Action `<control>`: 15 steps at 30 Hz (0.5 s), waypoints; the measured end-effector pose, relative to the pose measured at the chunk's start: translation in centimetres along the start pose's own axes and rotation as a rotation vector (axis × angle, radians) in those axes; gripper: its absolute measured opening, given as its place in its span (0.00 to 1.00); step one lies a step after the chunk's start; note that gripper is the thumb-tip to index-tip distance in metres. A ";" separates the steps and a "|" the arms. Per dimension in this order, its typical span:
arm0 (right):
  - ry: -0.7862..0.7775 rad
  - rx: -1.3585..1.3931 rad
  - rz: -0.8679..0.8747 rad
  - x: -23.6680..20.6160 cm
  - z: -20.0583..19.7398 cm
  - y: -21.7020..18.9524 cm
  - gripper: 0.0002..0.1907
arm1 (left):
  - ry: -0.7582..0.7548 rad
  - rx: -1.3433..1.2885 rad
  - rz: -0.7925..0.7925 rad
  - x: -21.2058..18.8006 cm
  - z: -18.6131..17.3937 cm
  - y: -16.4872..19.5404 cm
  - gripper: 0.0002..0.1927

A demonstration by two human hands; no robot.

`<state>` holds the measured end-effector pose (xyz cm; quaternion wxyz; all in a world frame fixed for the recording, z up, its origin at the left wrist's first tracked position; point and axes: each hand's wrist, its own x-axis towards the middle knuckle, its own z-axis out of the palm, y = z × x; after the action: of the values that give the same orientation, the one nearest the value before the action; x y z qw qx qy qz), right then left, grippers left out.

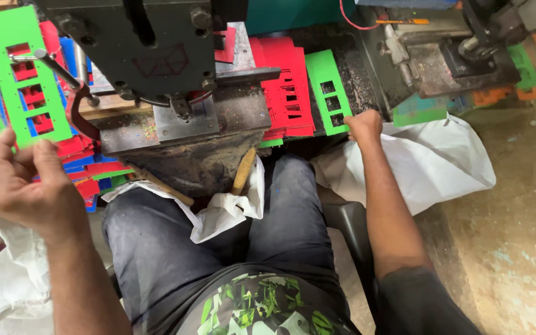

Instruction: The person repeatedly places green and red rectangular plastic frames under a press machine, activates the press to punch holes, and removes the finished frames. The person stacks the finished frames to the left and continues the cycle with new frames from the right.

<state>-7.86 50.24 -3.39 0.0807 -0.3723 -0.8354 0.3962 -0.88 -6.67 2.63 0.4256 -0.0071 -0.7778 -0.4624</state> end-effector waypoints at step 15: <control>0.467 0.330 -0.950 -5.6 -7.0 -4.3 0.12 | -0.471 -0.367 -0.362 -8.7 4.6 6.9 0.09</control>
<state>-3.31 48.83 5.29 0.4908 -0.0152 -0.7983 0.3488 4.49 3.91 0.72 0.1370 -0.0520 -0.7473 -0.6481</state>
